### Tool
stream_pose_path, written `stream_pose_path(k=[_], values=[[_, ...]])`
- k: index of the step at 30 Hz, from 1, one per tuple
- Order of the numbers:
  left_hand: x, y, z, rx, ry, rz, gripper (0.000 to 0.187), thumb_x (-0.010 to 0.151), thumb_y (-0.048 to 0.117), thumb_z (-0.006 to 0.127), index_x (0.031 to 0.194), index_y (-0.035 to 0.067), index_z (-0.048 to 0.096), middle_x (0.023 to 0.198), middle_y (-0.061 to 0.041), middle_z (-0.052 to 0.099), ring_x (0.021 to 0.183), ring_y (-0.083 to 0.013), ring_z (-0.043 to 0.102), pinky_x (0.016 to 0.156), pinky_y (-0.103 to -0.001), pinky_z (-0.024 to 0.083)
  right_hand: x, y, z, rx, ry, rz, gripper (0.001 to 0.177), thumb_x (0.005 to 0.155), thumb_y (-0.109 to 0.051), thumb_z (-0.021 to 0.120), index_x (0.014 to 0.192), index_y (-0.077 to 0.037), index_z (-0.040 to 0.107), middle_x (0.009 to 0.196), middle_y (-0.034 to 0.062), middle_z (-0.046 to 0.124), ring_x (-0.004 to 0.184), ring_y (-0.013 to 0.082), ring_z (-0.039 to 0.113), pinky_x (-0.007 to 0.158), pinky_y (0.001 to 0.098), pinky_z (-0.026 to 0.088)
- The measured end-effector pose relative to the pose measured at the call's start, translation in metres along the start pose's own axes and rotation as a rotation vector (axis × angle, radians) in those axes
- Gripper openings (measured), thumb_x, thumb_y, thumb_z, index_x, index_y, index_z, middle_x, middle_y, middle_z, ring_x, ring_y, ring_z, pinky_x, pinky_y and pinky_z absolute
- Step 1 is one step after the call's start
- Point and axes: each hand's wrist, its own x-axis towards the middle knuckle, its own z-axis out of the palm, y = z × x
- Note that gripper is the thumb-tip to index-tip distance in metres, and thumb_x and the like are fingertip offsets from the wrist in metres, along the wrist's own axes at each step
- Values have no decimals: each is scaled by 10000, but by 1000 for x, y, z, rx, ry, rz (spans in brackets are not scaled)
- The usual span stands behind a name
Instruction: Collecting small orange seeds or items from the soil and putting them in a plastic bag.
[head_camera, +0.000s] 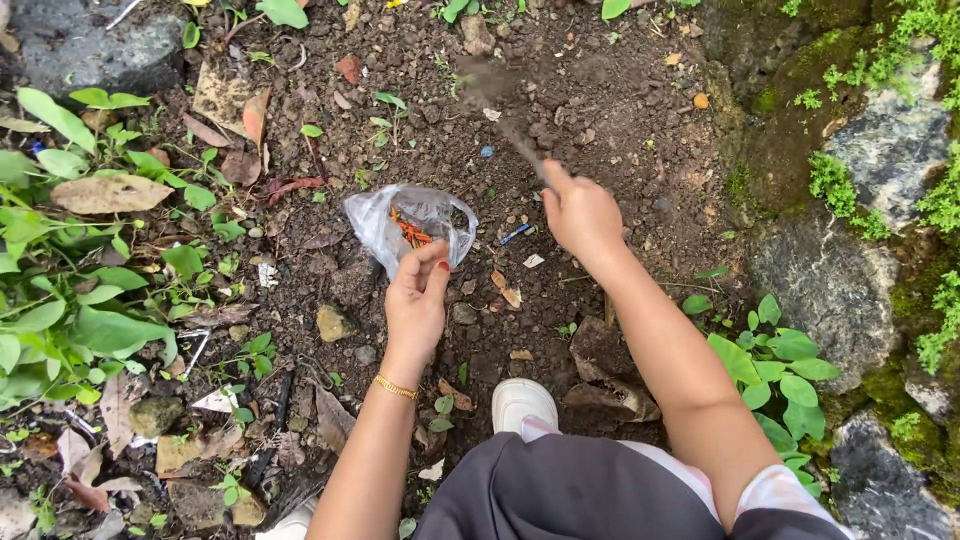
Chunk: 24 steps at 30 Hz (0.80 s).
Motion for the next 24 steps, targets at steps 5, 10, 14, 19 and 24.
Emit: stream_pose_path(k=[5,10,14,19,24], values=[[-3,19,-33,57,69,81,204,1020,26,593,1216,17,648,1153,-37,704,1024,-88,654,929,-246,542,-17,-27,-21,160,58,-92,431,980,-224,638,1410,-230,613,861,128,736,662,269,710,563,433,594],[26,27,-86,42,186,109,178,1020,19,593,1187,28,652,1102,-29,695,853,-77,623,783,-240,550,-8,-8,-28,36,75,11,457,1013,-250,660,1460,-192,583,921,144,734,704,281,717,658,435,596],[82,46,-113,360,212,361,123,1012,18,657,1134,19,668,986,-40,667,837,-93,596,776,-263,531,-14,-17,-51,61,116,-95,463,979,-255,691,1433,-201,618,943,160,738,791,319,723,717,455,580],[171,37,-113,705,193,539,118,941,34,694,1055,14,675,985,-125,697,876,-221,686,809,-351,565,-18,-12,-53,37,101,-121,479,964,-250,714,1428,-172,622,991,189,736,846,371,715,736,475,565],[213,38,-80,1048,63,389,270,876,115,701,1138,64,658,1153,-180,606,1063,-381,618,882,-487,520,-22,13,-29,153,161,-99,463,972,-241,714,1418,-151,629,1020,177,748,844,334,739,743,428,578]])
